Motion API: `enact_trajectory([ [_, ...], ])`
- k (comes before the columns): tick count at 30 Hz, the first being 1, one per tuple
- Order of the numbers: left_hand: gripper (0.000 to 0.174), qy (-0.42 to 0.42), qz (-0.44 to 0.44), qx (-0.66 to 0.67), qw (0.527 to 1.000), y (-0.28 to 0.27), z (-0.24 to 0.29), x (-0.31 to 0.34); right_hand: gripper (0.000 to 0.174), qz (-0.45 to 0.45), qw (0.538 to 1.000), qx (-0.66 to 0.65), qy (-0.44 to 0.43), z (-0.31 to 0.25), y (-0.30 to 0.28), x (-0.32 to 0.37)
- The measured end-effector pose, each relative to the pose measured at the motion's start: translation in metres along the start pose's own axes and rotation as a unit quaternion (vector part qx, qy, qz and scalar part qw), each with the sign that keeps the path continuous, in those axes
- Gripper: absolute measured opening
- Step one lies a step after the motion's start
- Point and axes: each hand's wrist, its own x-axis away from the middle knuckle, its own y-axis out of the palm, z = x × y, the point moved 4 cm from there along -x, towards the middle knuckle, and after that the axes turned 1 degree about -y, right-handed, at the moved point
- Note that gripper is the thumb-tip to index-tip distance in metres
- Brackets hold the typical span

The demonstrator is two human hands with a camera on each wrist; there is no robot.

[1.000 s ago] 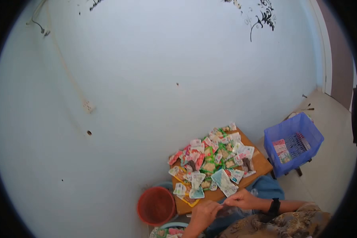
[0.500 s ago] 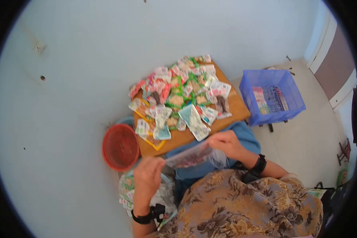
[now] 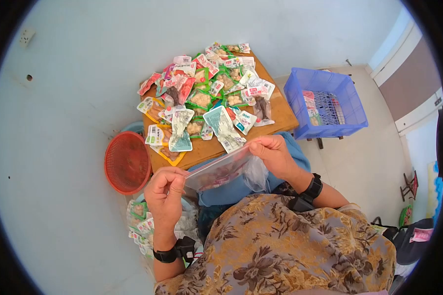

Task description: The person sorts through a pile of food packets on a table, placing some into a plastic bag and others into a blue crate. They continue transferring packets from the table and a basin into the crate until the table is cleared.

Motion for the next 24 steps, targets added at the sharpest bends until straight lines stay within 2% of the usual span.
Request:
enact_trajectory([
  [2,0.016,-0.005,-0.008,-0.018,1.000,0.001,-0.001,0.003,0.027,-0.005,1.000,-0.008,0.007,-0.002,0.001,0.001],
  [5,0.015,-0.035,0.024,0.013,0.999,-0.002,-0.005,0.007,0.027,-0.008,1.000,-0.018,0.015,0.002,0.004,0.005],
  [11,0.016,0.037,0.054,-0.001,0.998,0.001,-0.010,0.009,0.028,-0.005,1.000,-0.010,0.006,-0.002,0.009,0.004],
  [13,0.018,-0.031,0.057,-0.019,0.998,0.004,-0.004,0.009,0.028,-0.004,1.000,-0.006,-0.001,-0.002,0.009,0.004],
  [16,0.019,-0.036,0.090,0.030,0.995,0.010,-0.025,0.010,0.027,0.003,1.000,0.018,0.019,0.003,0.007,0.006],
  [23,0.018,-0.074,0.094,0.044,0.992,-0.003,-0.030,0.017,0.024,0.007,1.000,0.014,0.023,-0.003,0.010,0.006],
  [24,0.025,-0.057,0.077,0.057,0.994,-0.005,-0.029,0.017,0.025,0.006,1.000,0.007,0.025,-0.003,0.011,0.006],
])
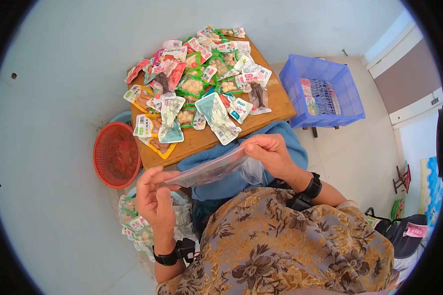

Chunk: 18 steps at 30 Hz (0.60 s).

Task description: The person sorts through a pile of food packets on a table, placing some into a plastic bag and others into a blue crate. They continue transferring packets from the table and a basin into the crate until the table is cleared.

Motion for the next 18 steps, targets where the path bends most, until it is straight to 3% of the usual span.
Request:
enact_trajectory([
  [2,0.036,0.013,-0.021,0.013,1.000,-0.003,-0.002,-0.005,0.025,0.002,1.000,-0.010,0.004,0.000,0.001,0.001],
  [4,0.057,0.147,-0.093,-0.195,0.965,0.006,-0.007,-0.011,0.026,0.005,1.000,-0.019,0.007,0.002,0.000,0.001],
  [5,0.057,0.147,-0.097,-0.194,0.965,0.008,-0.015,-0.011,0.025,0.001,1.000,-0.018,0.006,0.002,-0.001,0.001],
  [8,0.044,0.133,-0.151,-0.171,0.964,0.023,-0.041,-0.007,0.025,0.001,1.000,-0.019,0.003,0.003,-0.001,0.001],
  [10,0.024,0.035,-0.122,-0.055,0.990,0.031,-0.055,-0.003,0.026,0.000,1.000,-0.021,0.003,0.005,-0.003,0.001],
  [13,0.011,0.011,-0.101,-0.018,0.995,0.037,-0.045,-0.001,0.020,-0.015,0.998,-0.049,0.020,0.010,-0.005,0.004],
  [16,0.013,0.018,-0.102,-0.003,0.995,0.032,-0.047,0.000,0.021,0.013,0.998,-0.057,0.004,0.009,-0.006,0.005],
  [18,0.012,0.001,-0.098,0.005,0.995,0.031,-0.047,0.003,0.031,-0.062,0.996,0.042,0.054,0.019,-0.006,0.008],
])
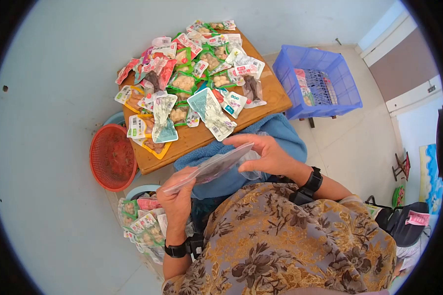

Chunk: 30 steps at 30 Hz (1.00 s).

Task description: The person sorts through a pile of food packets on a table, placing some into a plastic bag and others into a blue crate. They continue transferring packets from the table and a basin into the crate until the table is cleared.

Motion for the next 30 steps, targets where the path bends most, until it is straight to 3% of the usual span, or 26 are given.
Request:
enact_trajectory([
  [4,0.009,-0.001,0.005,-0.007,1.000,0.003,0.004,0.006,0.025,-0.003,0.999,0.010,-0.044,0.016,0.006,0.002],
  [8,0.014,-0.041,-0.024,-0.015,0.999,-0.002,0.001,0.015,0.022,-0.008,0.999,0.020,0.039,0.020,0.008,0.005],
  [10,0.024,-0.141,-0.005,0.058,0.988,-0.004,-0.007,0.022,0.025,0.005,0.997,0.005,0.077,0.025,0.011,0.008],
  [11,0.024,-0.143,-0.006,0.058,0.988,-0.005,-0.010,0.023,0.026,0.006,0.996,0.001,0.089,0.030,0.011,0.010],
  [13,0.022,-0.236,0.052,0.092,0.966,-0.008,-0.026,0.028,0.027,0.008,0.995,-0.003,0.103,0.038,0.011,0.011],
  [15,0.024,-0.265,0.072,0.104,0.956,-0.005,-0.033,0.026,0.029,0.054,0.983,0.001,0.178,0.048,0.008,0.012],
  [17,0.026,-0.293,0.092,0.115,0.945,-0.005,-0.042,0.025,0.030,0.059,0.983,-0.011,0.172,0.061,0.004,0.012],
  [19,0.017,-0.305,0.115,0.135,0.936,-0.007,-0.053,0.025,0.032,0.063,0.984,-0.022,0.165,0.067,0.003,0.012],
  [22,0.014,-0.334,0.131,0.161,0.919,-0.005,-0.058,0.025,0.030,0.082,0.990,0.039,0.112,0.064,0.005,0.012],
  [25,0.012,-0.326,0.172,0.154,0.917,0.001,-0.048,0.018,0.021,0.158,0.977,0.125,0.068,0.051,-0.002,0.012],
  [27,0.010,-0.319,0.160,0.159,0.921,0.000,-0.052,0.016,0.037,0.086,0.962,0.236,-0.110,0.023,-0.003,0.010],
  [28,0.009,-0.316,0.164,0.156,0.922,-0.001,-0.054,0.015,0.037,0.103,0.957,0.250,-0.110,0.025,-0.011,0.011],
  [30,0.009,-0.320,0.155,0.162,0.921,0.002,-0.054,0.013,0.054,-0.124,0.941,0.238,-0.206,0.035,-0.003,0.015],
])
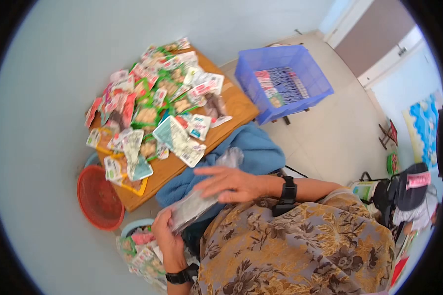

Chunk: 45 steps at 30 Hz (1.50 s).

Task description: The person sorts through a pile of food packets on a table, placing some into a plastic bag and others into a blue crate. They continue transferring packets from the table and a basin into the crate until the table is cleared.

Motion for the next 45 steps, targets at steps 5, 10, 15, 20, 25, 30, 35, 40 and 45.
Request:
enact_trajectory([
  [5,0.012,-0.013,0.000,0.021,1.000,-0.009,-0.006,-0.009,0.060,-0.026,1.000,0.016,-0.008,-0.005,0.013,-0.006],
  [10,0.017,-0.045,-0.016,0.026,0.998,-0.022,-0.013,-0.022,0.069,-0.018,1.000,-0.004,-0.006,0.021,0.028,-0.012],
  [15,0.020,-0.097,-0.014,0.019,0.995,-0.035,-0.016,-0.036,0.065,-0.036,0.998,-0.051,-0.006,0.028,0.034,-0.029],
  [20,0.027,-0.153,-0.005,0.033,0.988,-0.036,-0.012,-0.039,0.054,-0.016,0.997,-0.078,-0.001,0.039,0.039,-0.038],
  [25,0.043,-0.161,0.009,0.052,0.985,-0.011,0.015,-0.032,0.042,0.046,0.974,-0.168,0.142,0.046,0.021,-0.036],
  [30,0.043,-0.057,-0.035,-0.061,0.996,0.014,0.026,-0.048,0.035,0.144,0.869,-0.331,0.337,0.058,-0.037,-0.001],
  [35,0.034,0.141,0.008,-0.178,0.974,0.066,0.017,-0.080,0.030,0.426,0.733,-0.485,0.214,0.077,-0.146,0.047],
  [40,0.039,0.372,-0.019,-0.406,0.835,0.076,-0.003,-0.132,0.032,0.610,0.615,-0.489,0.102,0.117,-0.269,0.116],
  [45,0.038,0.442,0.037,-0.512,0.736,0.097,-0.006,-0.135,0.028,0.734,0.503,-0.453,0.057,0.195,-0.330,0.193],
])
